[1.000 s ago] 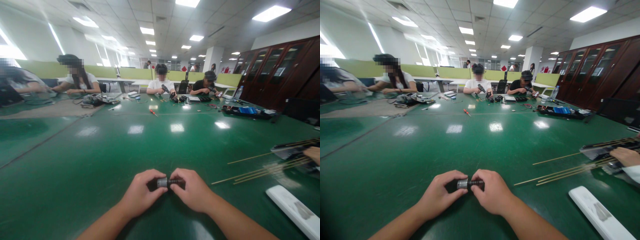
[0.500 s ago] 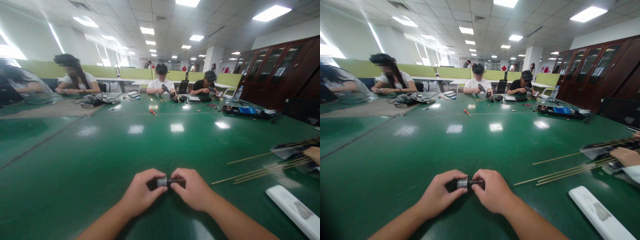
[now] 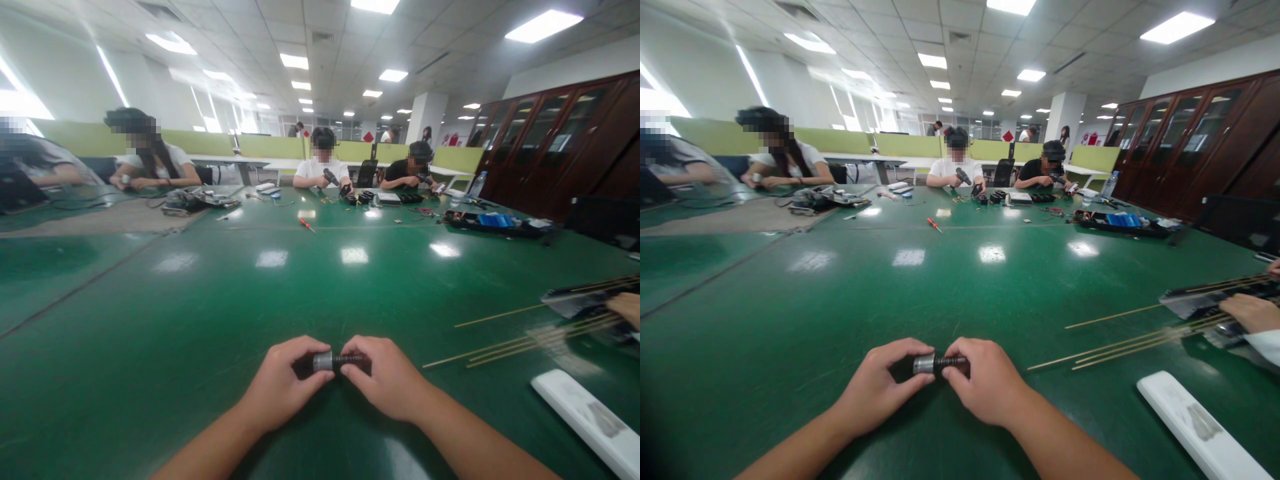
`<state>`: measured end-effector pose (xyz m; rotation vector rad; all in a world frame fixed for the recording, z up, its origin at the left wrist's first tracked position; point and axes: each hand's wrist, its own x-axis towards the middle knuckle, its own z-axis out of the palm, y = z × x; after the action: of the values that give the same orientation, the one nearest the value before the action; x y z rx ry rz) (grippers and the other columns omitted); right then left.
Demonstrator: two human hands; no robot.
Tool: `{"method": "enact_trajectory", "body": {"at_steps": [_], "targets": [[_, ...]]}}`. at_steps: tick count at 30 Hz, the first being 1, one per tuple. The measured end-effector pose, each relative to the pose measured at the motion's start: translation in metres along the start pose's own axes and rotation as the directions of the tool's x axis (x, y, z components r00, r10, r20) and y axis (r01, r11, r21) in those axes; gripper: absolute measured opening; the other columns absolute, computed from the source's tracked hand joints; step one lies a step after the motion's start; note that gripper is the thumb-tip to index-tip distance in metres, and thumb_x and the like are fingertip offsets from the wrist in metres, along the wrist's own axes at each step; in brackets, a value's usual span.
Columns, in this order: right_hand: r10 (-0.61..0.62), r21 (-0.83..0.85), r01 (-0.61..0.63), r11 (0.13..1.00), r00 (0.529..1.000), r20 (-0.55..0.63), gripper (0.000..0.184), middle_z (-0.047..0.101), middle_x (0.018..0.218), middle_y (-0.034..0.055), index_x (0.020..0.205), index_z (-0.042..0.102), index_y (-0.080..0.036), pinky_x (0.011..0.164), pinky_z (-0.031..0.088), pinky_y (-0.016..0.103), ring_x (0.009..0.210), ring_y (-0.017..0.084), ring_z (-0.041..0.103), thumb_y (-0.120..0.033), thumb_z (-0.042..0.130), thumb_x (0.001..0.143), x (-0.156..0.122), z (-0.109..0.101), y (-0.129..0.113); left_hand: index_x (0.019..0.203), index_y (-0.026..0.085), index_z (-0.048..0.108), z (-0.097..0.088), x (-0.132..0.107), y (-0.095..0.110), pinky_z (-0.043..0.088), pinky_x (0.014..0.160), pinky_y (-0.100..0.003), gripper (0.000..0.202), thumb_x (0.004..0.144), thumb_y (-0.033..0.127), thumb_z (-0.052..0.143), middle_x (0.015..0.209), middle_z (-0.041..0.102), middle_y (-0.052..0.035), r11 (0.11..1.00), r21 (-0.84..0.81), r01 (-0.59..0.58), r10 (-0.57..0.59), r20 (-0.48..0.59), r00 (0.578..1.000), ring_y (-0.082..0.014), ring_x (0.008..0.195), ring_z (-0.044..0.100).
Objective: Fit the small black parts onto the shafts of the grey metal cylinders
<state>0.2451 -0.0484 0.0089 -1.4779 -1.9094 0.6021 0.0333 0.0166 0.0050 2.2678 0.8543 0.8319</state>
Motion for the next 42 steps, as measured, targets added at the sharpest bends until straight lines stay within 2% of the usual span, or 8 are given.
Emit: {"method": "enact_trajectory", "body": {"at_steps": [23, 42], "targets": [[0.004, 0.001, -0.004, 1.0, 1.0, -0.029, 0.008, 0.068, 0.082, -0.0001, 0.094, 0.066, -0.022, 0.069, 0.041, 0.026, 0.076, 0.016, 0.06, -0.022, 0.061, 0.089, 0.001, -0.003, 0.0046, 0.101, 0.024, 0.071, -0.0018, 0.0006, -0.0005, 0.053, 0.08, -0.031, 0.021, 0.08, 0.029, 0.074, 0.095, 0.075, -0.002, 0.999, 0.029, 0.039, -0.038, -0.036, 0.999, -0.0198, 0.087, 0.07], [0.021, 0.028, -0.02, 0.999, 1.0, -0.019, 0.008, 0.069, 0.083, 0.0004, 0.094, 0.067, -0.022, 0.068, 0.042, 0.026, 0.075, 0.016, 0.062, -0.023, 0.062, 0.088, 0.0008, -0.0037, 0.0031, 0.101, 0.022, 0.072, -0.0014, 0.0009, -0.0007, 0.055, 0.083, -0.032, 0.022, 0.08, 0.028, 0.074, 0.096, 0.075, -0.004, 0.998, 0.058, 0.0, 0.004, -0.08, 0.997, -0.0211, 0.089, 0.07]]}}
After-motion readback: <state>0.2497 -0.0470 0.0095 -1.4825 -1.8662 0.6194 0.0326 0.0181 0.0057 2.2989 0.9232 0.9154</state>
